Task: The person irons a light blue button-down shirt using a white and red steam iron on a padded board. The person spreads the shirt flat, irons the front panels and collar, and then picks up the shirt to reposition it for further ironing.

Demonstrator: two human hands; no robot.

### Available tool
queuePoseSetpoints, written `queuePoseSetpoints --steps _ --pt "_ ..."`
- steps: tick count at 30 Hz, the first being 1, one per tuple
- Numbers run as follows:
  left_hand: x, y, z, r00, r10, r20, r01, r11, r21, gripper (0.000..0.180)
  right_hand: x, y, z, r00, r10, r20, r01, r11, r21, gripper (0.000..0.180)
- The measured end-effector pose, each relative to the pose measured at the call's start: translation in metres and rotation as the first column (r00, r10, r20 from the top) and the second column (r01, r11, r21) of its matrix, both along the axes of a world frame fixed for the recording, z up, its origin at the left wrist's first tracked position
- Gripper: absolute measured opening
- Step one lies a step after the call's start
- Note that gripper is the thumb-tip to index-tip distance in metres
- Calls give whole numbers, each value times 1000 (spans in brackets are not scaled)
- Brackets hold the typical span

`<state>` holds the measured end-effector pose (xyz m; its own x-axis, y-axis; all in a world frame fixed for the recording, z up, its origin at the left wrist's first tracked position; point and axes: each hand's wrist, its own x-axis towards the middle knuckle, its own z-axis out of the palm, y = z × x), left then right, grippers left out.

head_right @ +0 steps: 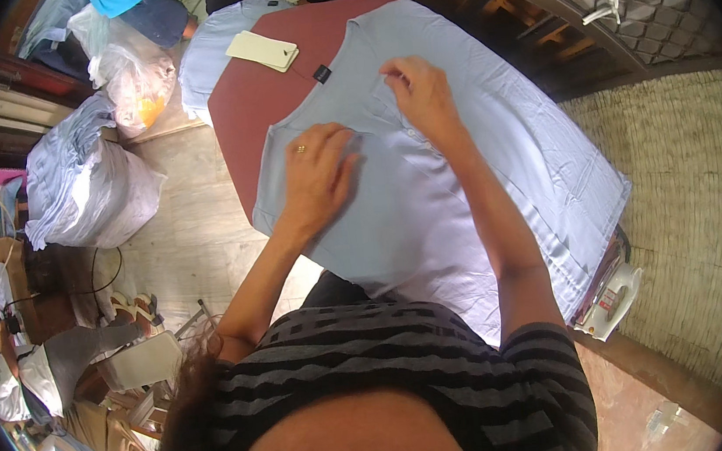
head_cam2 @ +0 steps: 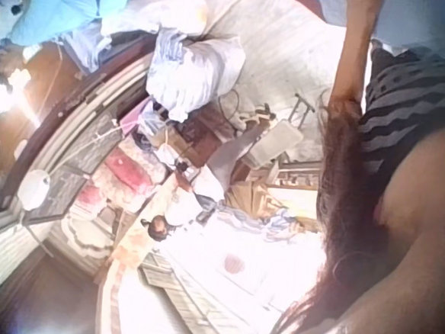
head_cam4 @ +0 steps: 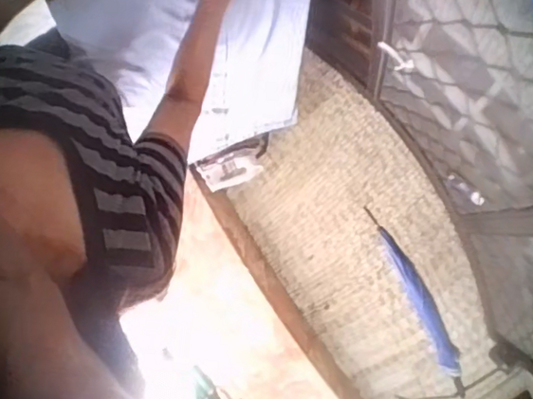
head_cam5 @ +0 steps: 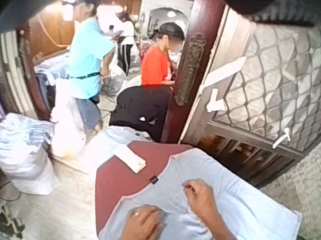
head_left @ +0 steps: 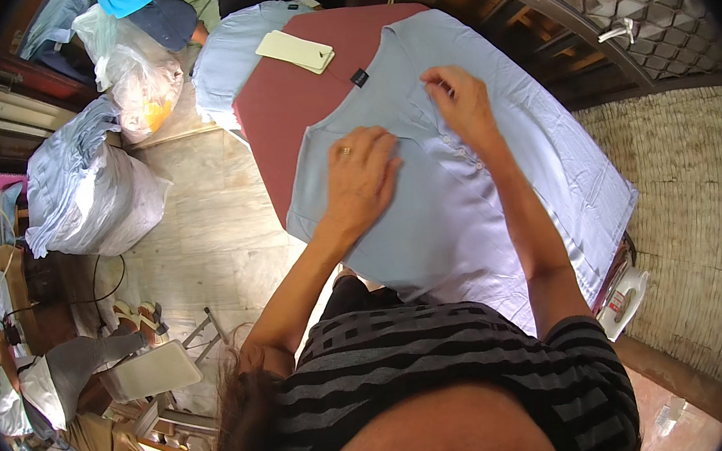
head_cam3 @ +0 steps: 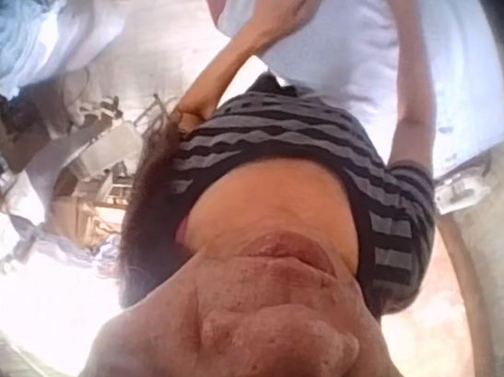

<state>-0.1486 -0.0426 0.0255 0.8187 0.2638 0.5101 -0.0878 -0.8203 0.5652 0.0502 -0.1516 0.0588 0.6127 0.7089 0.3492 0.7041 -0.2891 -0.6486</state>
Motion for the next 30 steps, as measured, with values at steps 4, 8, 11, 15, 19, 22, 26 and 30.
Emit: queuePoseSetpoints --steps 4,8,11,15,19,22,26,30 --pt "19 -24 -7 993 1 -114 10 995 99 47 28 4 -3 994 52 94 -45 996 -78 13" --pt "21 -25 -9 989 21 -143 6 983 184 50 43 11 -20 975 160 153 -145 984 -106 16" --pt "31 -24 -11 991 17 -130 14 972 236 49 50 -4 -16 982 178 -61 -179 984 -3 20" --pt "57 -13 -6 996 59 -61 -46 981 190 35 25 -45 -5 995 75 -71 -70 995 69 23" --pt "88 1 -11 989 124 76 -133 982 135 20 -23 -98 4 994 -41 -106 49 996 80 20" --pt "94 2 -7 992 113 58 -118 989 89 19 -53 -128 28 980 -14 -196 50 982 181 21" --pt "80 -23 56 961 -68 267 115 980 -161 16 -82 -164 146 976 152 -155 -50 854 518 30" --pt "61 -47 142 853 -144 502 293 928 -231 15 -109 -205 232 962 188 199 -271 761 589 41"
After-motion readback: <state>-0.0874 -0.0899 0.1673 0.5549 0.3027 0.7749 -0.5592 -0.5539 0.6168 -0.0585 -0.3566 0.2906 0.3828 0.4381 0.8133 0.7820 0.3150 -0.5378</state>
